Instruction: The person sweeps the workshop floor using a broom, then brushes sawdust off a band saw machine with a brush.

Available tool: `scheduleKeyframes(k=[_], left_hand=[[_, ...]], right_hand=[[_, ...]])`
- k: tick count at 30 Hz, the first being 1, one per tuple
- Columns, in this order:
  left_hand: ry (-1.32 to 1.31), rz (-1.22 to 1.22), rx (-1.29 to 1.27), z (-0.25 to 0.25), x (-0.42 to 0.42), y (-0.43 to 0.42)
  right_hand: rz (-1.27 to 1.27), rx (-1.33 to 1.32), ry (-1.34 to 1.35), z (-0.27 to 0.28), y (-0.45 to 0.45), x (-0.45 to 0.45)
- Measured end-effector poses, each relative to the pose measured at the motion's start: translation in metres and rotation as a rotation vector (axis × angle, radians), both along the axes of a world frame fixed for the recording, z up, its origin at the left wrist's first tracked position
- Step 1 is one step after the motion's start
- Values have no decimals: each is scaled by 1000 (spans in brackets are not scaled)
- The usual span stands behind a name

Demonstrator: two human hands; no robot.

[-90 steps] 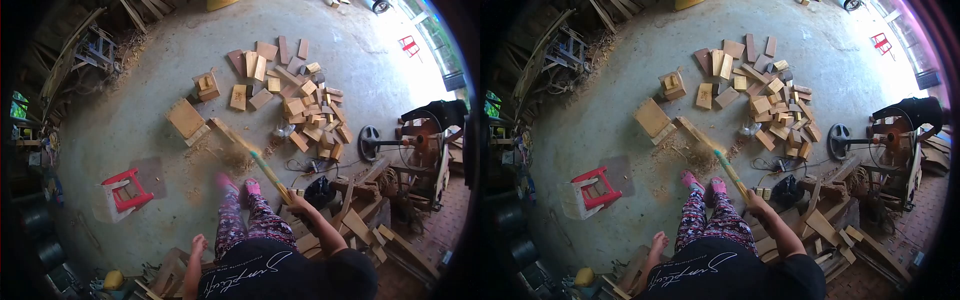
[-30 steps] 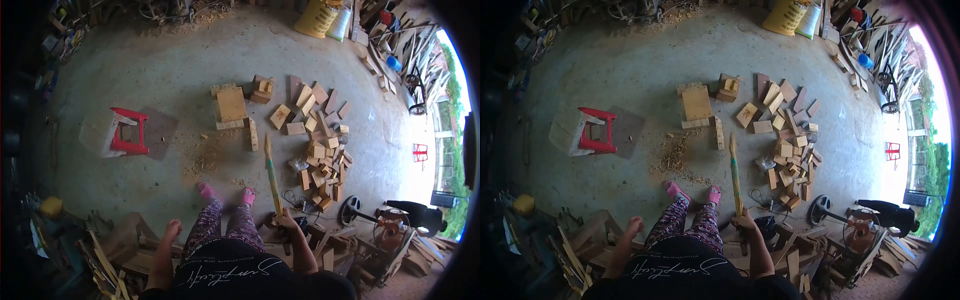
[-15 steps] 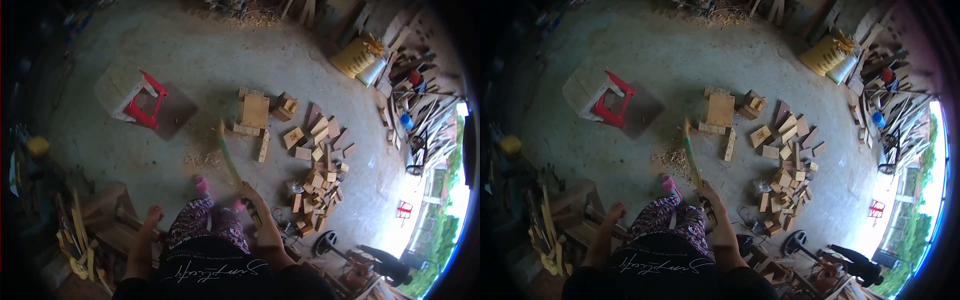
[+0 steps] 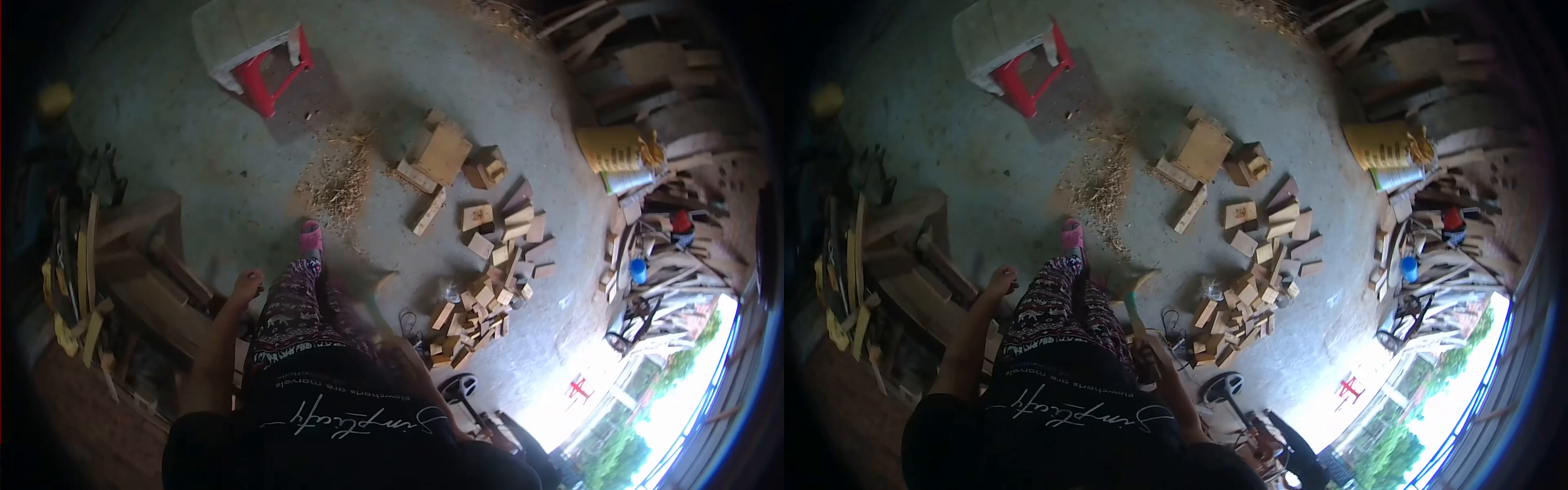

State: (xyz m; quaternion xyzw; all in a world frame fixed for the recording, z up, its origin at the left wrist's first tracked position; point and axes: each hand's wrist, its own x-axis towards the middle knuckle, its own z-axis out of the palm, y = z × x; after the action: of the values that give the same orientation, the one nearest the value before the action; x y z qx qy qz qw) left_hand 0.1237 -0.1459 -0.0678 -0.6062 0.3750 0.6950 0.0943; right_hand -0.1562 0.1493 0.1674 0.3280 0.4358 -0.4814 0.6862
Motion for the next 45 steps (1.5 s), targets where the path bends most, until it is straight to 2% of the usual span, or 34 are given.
scheduleKeyframes(k=[4,6,8,9,11,12,14,15,17,18,21,22,23,24,26,27,28,29,31,32,33,34,36,37,38,39,41,42,43,45], left_hand=[[-54,111,-29,12,14,4],[-165,124,-80,24,20,5],[-205,136,-93,30,32,11],[-241,138,-100,32,39,15],[-262,160,-100,28,49,28],[-281,180,-95,26,50,34],[-256,257,-102,29,42,51],[-240,317,-106,34,38,63],[-219,404,-121,42,24,91],[-198,450,-127,46,17,110],[-203,531,-157,48,-5,179],[-177,600,-151,58,-16,205],[-188,639,-120,46,-20,238],[-155,733,-84,38,-26,272],[-132,866,-51,52,-37,331],[-147,907,65,67,-44,353],[-165,948,180,83,-51,373],[-173,999,229,88,-53,398],[-203,1208,220,73,-52,456],[-204,1276,211,73,-55,475],[-179,1233,191,102,-58,472],[-156,1184,176,118,-62,470],[-237,1162,199,105,-56,484],[-329,1134,249,110,-57,491],[-127,1180,203,114,-48,496],[-140,1195,221,116,-46,499],[-271,1250,93,105,-43,494],[-270,1262,98,100,-38,496],[-271,1245,105,92,-35,497],[-262,1247,109,86,-32,494]], right_hand=[[37,-52,305,-75,-53,-8],[-16,-71,222,-107,-96,-35],[-68,-230,-15,-188,-97,-60],[-62,-234,-17,-190,-106,-73],[117,-144,18,-179,-120,-99],[133,-154,21,-159,-124,-103],[223,-174,314,-106,-128,-107],[261,-193,308,-97,-121,-110],[497,-210,548,-84,-96,-117],[711,-269,645,-91,-80,-128],[1133,-307,795,-63,-56,-157],[1187,-312,734,-62,-44,-169],[1237,-308,673,-63,-37,-179],[1305,-297,516,-39,-48,-180],[1443,-368,412,-32,-50,-174],[1535,-425,333,-31,-52,-172],[1629,-479,208,-43,-51,-169],[1661,-500,199,-59,-48,-161],[1676,-558,-52,-97,-40,-133],[1703,-594,-50,-127,-33,-116],[1724,-629,-44,-148,-29,-97],[1827,-664,-16,-142,-40,-78],[2061,-717,24,-138,-73,-37],[2075,-716,15,-152,-84,-35],[2079,-569,-27,-168,-94,-34],[2077,-414,-77,-180,-95,-41],[1843,-366,-25,-191,-109,-94],[1759,-386,177,-208,-116,-134],[1679,-454,221,-199,-131,-162],[1629,-371,196,-203,-157,-221]])
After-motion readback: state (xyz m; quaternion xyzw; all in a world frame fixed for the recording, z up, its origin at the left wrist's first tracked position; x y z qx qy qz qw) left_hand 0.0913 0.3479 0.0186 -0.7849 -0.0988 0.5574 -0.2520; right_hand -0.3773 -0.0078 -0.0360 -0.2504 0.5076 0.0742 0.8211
